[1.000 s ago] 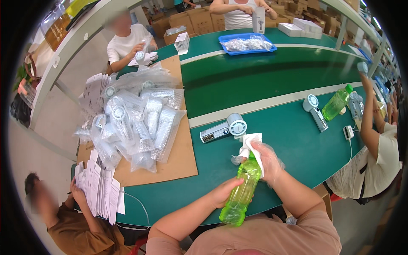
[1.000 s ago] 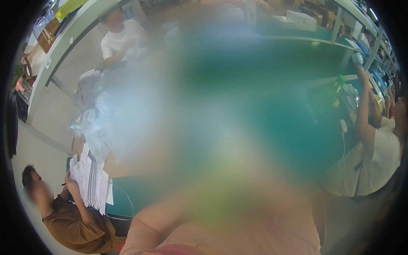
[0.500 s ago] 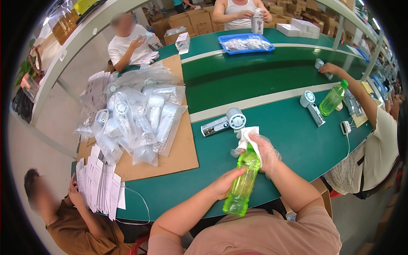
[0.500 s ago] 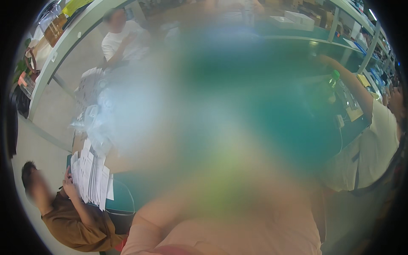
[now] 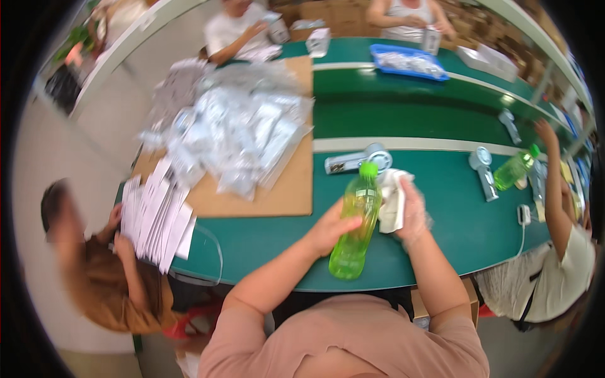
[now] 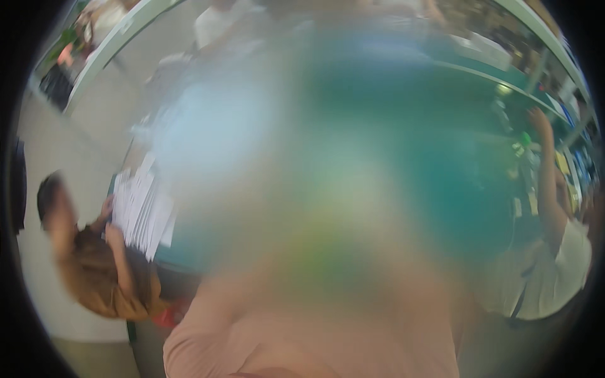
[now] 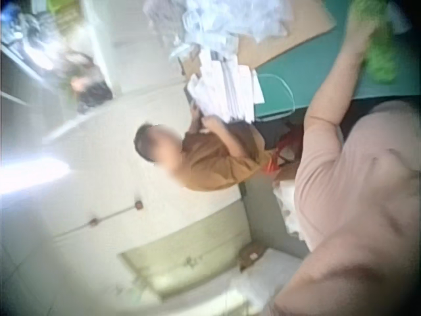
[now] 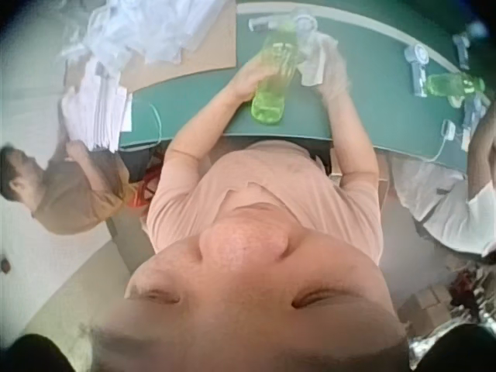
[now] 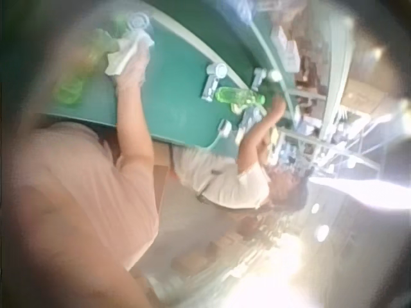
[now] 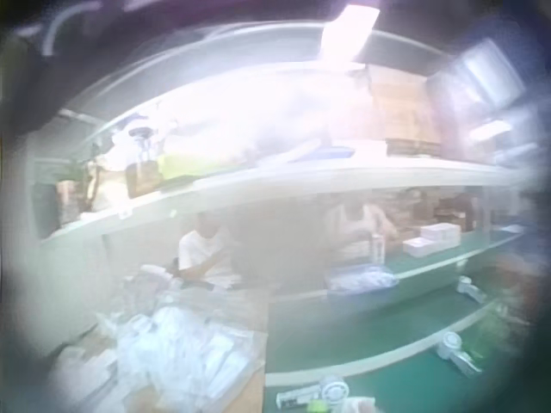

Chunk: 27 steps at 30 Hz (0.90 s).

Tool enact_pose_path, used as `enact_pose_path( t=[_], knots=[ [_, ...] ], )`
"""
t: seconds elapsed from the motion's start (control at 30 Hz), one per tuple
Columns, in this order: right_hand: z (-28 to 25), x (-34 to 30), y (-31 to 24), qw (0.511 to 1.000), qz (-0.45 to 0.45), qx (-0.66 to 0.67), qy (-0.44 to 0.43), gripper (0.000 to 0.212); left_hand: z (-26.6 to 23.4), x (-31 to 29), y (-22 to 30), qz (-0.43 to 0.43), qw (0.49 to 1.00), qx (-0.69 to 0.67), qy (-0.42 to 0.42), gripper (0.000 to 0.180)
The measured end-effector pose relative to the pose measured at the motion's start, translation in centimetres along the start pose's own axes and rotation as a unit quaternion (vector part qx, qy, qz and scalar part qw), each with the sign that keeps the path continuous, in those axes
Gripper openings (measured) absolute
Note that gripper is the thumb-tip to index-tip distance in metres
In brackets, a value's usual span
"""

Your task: The person wipes handheld electronic devices with a white cloth, occasionally picking up a green bottle to moisten the cloth. They handle each device one at a time, wiping it thoroughly before placing it on the table. The process is repeated for multiple devices throughout the video.

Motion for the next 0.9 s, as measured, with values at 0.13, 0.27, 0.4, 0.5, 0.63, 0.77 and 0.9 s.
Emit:
enact_pose_path(
  t=[0.13, 0.27, 0.4, 0.5, 0.63, 0.77, 0.9],
  knots=[
    [0.5, -1.1, -1.7, 0.997, -0.058, -0.041, 0.006, 0.043, -2.5, -6.8, 8.5, 0.179, 0.926, 0.223, 0.248, 0.064],
    [1.2, -2.2, -2.1, 0.995, -0.069, -0.056, 0.043, 0.045, -8.7, -14.6, 11.9, 0.279, 0.801, 0.201, 0.491, 0.068],
    [1.8, -2.2, -1.8, 0.999, -0.043, -0.019, -0.028, 0.049, -14.4, -20.8, 15.5, 0.334, 0.588, 0.248, 0.694, 0.073],
    [1.8, -0.9, -1.2, 0.992, -0.02, 0.022, -0.121, 0.053, -22.3, -21.9, 15.4, 0.3, 0.507, 0.315, 0.744, 0.078],
    [0.6, -1.0, -5.2, 0.987, -0.114, 0.111, 0.01, 0.046, -26.0, -23.8, 14.3, 0.286, 0.514, 0.296, 0.753, 0.082],
    [-3.2, -3.9, -13.8, 0.961, -0.256, 0.102, 0.005, 0.048, -23.6, -24.0, 13.7, 0.293, 0.571, 0.236, 0.729, 0.076],
    [-10.8, -8.4, -25.3, 0.761, -0.483, -0.311, 0.3, 0.046, -18.4, -25.1, 11.6, 0.35, 0.537, 0.243, 0.728, 0.058]
  ],
)
Point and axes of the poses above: each hand's wrist, its own x-axis towards the middle knuckle, its own z-axis out of the palm, y = z × x, the point moved 8 cm from there along x, towards the middle knuckle, and after that the axes turned 10 degrees about -z, right-handed, at the moved point
